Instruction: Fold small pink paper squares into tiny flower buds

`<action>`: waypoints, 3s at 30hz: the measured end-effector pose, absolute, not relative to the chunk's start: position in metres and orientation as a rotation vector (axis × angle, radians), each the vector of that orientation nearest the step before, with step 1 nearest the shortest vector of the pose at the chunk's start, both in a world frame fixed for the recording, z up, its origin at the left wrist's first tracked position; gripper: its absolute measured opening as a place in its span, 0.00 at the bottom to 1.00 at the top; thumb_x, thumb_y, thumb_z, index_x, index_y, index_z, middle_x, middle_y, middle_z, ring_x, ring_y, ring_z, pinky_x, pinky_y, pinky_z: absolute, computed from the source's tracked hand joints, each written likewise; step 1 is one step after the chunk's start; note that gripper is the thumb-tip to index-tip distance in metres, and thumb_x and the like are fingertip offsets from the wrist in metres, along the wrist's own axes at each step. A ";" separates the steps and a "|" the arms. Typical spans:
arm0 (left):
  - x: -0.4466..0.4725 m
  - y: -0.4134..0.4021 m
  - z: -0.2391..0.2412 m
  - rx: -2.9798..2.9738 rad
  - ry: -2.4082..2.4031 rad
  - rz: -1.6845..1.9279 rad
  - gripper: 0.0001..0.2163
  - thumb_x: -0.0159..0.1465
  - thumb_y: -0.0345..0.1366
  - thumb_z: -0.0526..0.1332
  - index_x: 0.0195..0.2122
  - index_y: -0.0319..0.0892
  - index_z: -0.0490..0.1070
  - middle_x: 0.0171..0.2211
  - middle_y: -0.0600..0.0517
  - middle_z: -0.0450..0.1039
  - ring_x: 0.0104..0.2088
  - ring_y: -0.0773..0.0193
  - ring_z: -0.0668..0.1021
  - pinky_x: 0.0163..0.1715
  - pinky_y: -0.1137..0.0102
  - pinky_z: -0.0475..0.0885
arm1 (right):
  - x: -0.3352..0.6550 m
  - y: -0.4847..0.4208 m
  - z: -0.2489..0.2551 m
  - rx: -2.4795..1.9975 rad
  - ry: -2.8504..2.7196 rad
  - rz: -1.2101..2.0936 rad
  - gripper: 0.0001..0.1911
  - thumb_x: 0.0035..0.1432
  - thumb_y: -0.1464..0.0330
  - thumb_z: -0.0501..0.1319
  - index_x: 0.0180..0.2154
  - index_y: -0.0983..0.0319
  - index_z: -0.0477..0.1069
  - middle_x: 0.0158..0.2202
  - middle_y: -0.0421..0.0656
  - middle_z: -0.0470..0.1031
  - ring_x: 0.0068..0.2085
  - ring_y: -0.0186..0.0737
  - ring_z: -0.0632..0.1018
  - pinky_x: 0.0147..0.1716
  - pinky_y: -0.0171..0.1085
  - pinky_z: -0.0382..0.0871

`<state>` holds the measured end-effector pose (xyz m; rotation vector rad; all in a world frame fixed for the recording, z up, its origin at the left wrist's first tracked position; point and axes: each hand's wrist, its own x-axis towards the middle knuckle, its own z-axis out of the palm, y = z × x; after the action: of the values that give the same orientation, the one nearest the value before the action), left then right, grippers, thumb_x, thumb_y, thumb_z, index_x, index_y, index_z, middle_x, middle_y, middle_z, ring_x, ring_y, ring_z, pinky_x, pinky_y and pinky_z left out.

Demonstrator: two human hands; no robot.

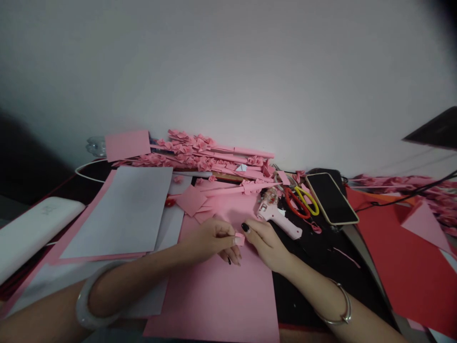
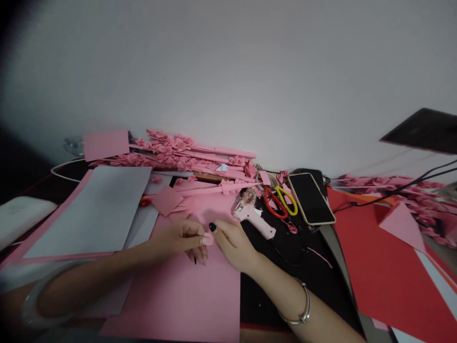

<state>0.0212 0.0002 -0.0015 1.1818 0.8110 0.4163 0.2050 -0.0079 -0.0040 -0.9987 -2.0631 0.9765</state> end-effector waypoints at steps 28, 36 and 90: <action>0.019 0.003 -0.001 1.139 0.806 0.436 0.12 0.58 0.42 0.62 0.24 0.38 0.72 0.23 0.51 0.78 0.25 0.66 0.80 0.24 0.76 0.72 | 0.208 -0.005 0.002 -0.954 -2.217 0.855 0.14 0.65 0.70 0.47 0.26 0.60 0.55 0.22 0.35 0.57 0.24 0.32 0.61 0.25 0.32 0.53; 0.018 0.004 -0.004 1.146 0.775 0.456 0.11 0.57 0.41 0.63 0.24 0.38 0.72 0.24 0.51 0.78 0.25 0.67 0.80 0.23 0.77 0.72 | 0.214 0.000 0.000 -1.008 -2.369 0.763 0.09 0.64 0.73 0.48 0.30 0.60 0.58 0.25 0.36 0.61 0.26 0.33 0.65 0.27 0.32 0.55; 0.022 -0.007 0.001 1.378 1.077 0.789 0.09 0.61 0.38 0.57 0.29 0.39 0.71 0.26 0.52 0.75 0.30 0.65 0.78 0.32 0.72 0.75 | 0.192 -0.029 -0.001 -1.020 -2.048 0.641 0.19 0.60 0.76 0.51 0.53 0.62 0.66 0.49 0.50 0.74 0.50 0.45 0.75 0.49 0.46 0.70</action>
<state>0.0224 -0.0067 0.0006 1.3783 1.0770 0.7893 0.1922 -0.0291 -0.0009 -1.0204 -2.0479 0.6410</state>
